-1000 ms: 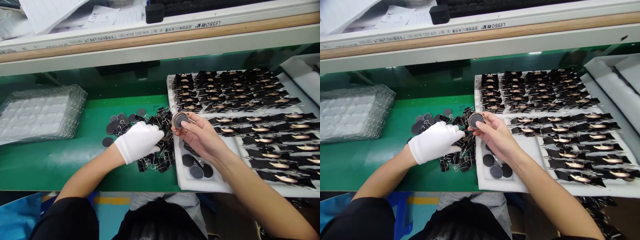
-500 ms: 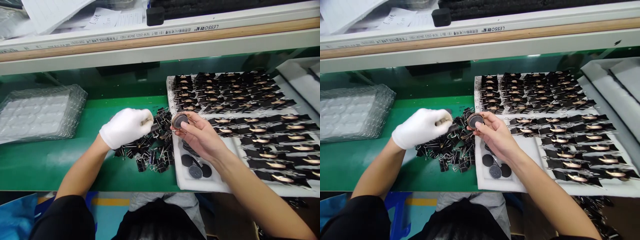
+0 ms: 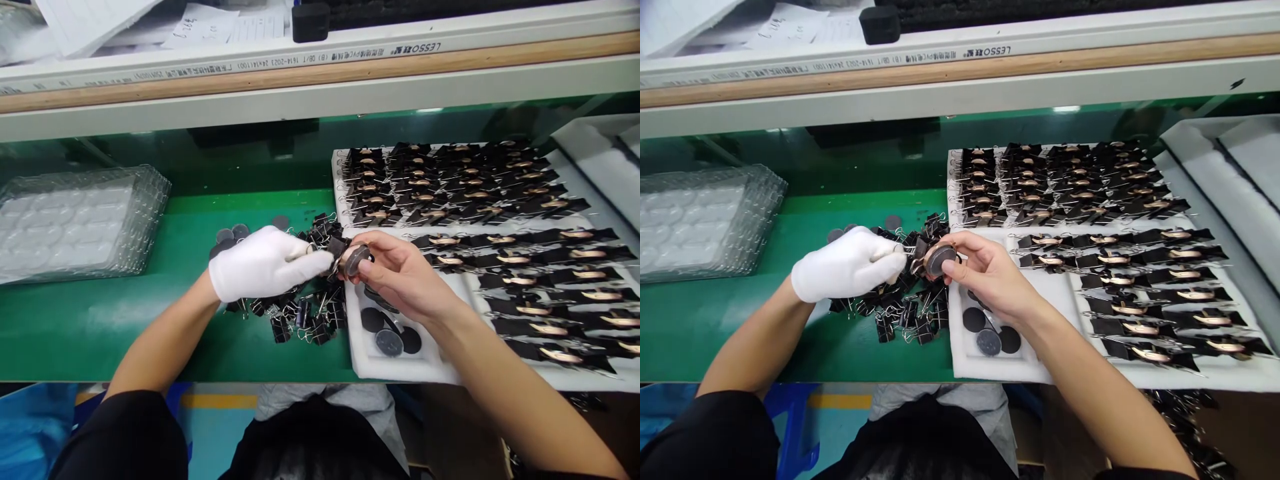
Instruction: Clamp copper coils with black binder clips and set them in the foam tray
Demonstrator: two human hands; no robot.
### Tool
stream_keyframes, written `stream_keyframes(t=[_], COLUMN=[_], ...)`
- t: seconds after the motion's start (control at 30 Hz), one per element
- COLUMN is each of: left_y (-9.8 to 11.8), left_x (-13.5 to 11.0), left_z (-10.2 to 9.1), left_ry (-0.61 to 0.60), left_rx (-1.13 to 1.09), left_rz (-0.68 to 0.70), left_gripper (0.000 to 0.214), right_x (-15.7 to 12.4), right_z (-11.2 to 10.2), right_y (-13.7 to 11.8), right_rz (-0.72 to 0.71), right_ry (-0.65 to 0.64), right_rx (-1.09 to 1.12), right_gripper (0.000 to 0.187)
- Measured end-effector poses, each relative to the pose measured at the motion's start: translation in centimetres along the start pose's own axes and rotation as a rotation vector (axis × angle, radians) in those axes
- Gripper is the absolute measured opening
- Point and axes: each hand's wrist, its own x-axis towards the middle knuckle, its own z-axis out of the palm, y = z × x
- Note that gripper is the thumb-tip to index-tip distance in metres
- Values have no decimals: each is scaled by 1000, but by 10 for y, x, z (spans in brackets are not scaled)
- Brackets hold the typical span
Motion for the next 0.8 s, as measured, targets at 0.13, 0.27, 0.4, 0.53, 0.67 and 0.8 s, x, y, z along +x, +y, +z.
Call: stream_keyframes(t=[0.13, 0.27, 0.4, 0.53, 0.67, 0.8], left_y=[7, 13, 12, 12, 10, 4], left_x=[1, 1, -2, -3, 0, 4], left_z=[6, 14, 15, 15, 16, 17], left_ry=[-6, 117, 142, 85, 22, 45], left_rx=[87, 196, 274, 323, 432, 383], left_rz=[-111, -117, -86, -83, -84, -66], left_gripper=[60, 64, 66, 67, 65, 58], right_x=[-1, -1, -3, -5, -5, -3], right_z=[-2, -3, -5, -4, -4, -11], right_y=[0, 0, -1, -4, -6, -11], right_rz=[-24, -78, -84, -86, -67, -80], right_ry=[-70, 0, 28, 33, 20, 161], right_rx=[-75, -161, -201, -229, -211, -197], right_gripper=[16, 15, 19, 19, 19, 21])
